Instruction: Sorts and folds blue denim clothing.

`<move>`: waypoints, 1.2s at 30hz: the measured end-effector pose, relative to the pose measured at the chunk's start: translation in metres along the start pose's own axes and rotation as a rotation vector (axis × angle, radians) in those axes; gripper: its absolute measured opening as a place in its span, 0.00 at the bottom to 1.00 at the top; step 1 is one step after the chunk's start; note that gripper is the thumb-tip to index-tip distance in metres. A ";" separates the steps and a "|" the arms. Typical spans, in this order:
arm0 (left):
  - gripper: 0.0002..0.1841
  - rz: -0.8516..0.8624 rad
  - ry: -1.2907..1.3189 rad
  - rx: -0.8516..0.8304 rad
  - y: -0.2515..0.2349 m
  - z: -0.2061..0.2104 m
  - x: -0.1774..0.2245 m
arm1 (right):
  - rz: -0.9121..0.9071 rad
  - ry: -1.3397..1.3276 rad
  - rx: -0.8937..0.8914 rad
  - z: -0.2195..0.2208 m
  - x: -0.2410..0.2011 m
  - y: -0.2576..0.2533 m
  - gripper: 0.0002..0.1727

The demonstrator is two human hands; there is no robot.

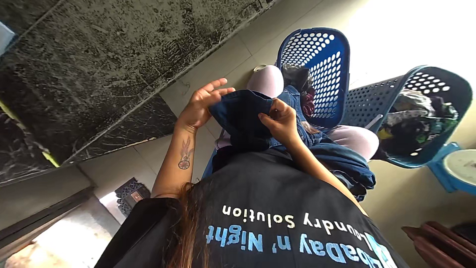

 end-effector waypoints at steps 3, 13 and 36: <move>0.45 0.043 -0.003 -0.037 0.001 0.023 0.013 | -0.036 0.015 -0.002 0.000 -0.004 0.003 0.10; 0.17 0.219 -0.772 0.228 0.024 0.037 0.039 | -0.170 0.200 -0.013 -0.011 -0.003 0.027 0.23; 0.09 0.314 -1.062 0.180 0.026 0.050 0.029 | 0.065 0.096 0.060 -0.028 0.026 0.029 0.10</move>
Point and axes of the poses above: each hand's wrist, its own y-axis away from the middle knuckle, its own z-axis out of the palm, x = y × z, the point moved 6 cm from there along -y, towards the middle knuckle, and after that the axes turned 12 degrees about -x, right-handed, at the moved point
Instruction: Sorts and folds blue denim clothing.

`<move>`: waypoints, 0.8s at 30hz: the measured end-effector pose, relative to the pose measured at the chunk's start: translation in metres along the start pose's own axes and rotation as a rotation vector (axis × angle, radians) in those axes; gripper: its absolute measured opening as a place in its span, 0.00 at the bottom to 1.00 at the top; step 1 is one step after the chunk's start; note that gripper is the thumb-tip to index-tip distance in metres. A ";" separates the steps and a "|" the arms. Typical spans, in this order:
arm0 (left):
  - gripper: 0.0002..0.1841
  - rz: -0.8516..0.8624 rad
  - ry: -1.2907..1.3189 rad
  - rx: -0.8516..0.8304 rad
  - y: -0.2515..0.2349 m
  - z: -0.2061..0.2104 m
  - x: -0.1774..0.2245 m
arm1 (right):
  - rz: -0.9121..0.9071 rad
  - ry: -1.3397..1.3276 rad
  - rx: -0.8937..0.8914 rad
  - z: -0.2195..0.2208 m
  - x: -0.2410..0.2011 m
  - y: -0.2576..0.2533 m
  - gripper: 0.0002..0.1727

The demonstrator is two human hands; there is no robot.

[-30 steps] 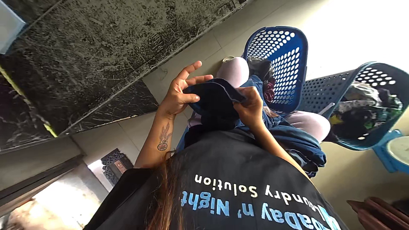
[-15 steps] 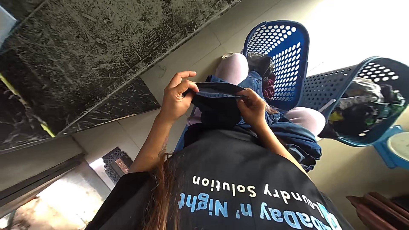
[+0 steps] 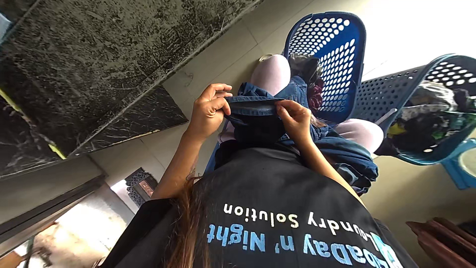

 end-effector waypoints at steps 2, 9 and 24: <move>0.09 0.003 -0.001 0.001 0.000 0.000 0.000 | -0.005 -0.015 -0.002 0.000 0.001 0.001 0.11; 0.09 0.012 -0.010 0.012 0.000 0.003 0.003 | -0.021 0.008 0.004 0.000 0.000 0.002 0.14; 0.08 -0.300 -0.239 -0.235 0.009 0.005 -0.022 | -0.135 0.480 -0.328 0.023 -0.021 0.030 0.21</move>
Point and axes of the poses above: each hand's wrist, its own y-axis away from the middle knuckle, its own z-axis out of the palm, x = y × z, the point moved 6 cm from there along -y, towards the middle knuckle, and after that the axes turned 12 degrees about -x, right-handed, at the moved point
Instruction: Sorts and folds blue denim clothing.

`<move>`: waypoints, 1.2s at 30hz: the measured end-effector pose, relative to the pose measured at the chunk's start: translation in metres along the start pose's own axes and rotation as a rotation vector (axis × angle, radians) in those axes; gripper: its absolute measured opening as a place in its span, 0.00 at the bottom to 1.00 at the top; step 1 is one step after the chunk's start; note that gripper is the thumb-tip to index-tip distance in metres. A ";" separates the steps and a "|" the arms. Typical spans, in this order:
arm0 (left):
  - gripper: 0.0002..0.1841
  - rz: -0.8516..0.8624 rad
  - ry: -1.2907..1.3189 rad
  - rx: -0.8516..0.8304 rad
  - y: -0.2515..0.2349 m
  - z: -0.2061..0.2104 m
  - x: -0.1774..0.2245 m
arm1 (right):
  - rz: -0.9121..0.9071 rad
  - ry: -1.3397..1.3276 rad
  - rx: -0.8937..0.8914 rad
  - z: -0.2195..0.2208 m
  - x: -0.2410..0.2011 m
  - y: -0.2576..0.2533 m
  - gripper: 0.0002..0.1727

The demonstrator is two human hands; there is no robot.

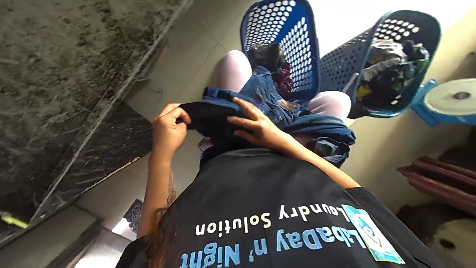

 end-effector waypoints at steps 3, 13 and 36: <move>0.07 -0.205 -0.098 -0.086 -0.003 0.003 -0.025 | 0.024 0.064 0.062 -0.019 0.003 0.031 0.17; 0.16 -0.382 -0.212 -0.113 -0.017 -0.007 -0.020 | 0.936 -0.110 0.613 -0.124 0.108 0.178 0.19; 0.16 0.191 -0.380 -0.829 -0.091 0.180 0.143 | 0.943 -0.012 0.476 -0.090 0.116 0.195 0.19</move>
Point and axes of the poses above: each hand's wrist, its own y-axis away from the middle knuckle, its own z-axis out of the palm, x = y × z, the point moved 6 cm from there along -y, towards the middle knuckle, and after that the axes turned 12 degrees about -x, right-handed, at the moved point
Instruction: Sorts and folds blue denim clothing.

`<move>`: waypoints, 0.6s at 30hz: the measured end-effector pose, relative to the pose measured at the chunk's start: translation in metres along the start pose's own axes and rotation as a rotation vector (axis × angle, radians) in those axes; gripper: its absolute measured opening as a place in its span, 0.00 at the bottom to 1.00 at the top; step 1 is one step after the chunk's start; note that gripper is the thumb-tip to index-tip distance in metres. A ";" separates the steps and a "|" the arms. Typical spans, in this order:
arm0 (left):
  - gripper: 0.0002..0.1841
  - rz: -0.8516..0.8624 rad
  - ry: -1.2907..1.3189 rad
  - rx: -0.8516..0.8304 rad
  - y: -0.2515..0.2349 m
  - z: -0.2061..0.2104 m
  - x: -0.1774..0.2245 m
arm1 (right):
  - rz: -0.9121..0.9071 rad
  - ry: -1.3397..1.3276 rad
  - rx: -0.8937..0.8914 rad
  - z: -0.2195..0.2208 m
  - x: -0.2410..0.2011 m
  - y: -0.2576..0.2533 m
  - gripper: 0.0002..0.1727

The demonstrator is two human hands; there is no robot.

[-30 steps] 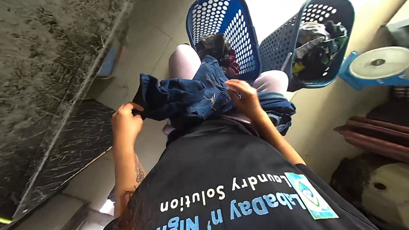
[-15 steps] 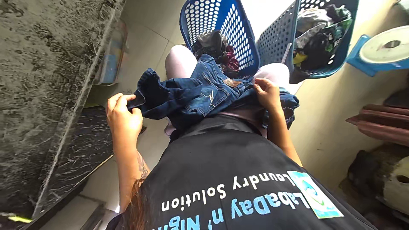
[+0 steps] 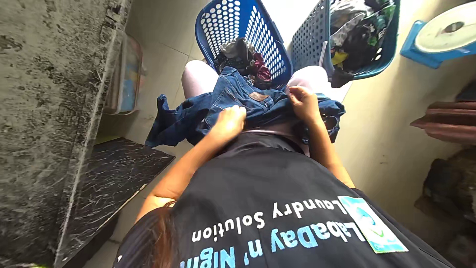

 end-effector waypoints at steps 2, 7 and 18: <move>0.12 0.100 0.249 0.175 0.022 -0.039 -0.037 | -0.045 -0.007 0.058 -0.001 0.009 0.013 0.18; 0.20 -0.160 0.808 0.840 0.104 -0.087 -0.177 | -0.060 0.134 0.116 0.011 0.013 0.029 0.16; 0.23 -0.426 0.873 1.029 0.127 -0.007 -0.245 | -0.121 0.276 0.042 0.029 0.001 0.010 0.18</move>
Point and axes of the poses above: each hand's wrist, its own y-axis away from the middle knuckle, its own z-axis out of the palm, x = y × z, the point moved 6 cm from there along -y, towards the middle knuckle, and after that the axes turned 12 degrees about -x, right-handed, at the moved point
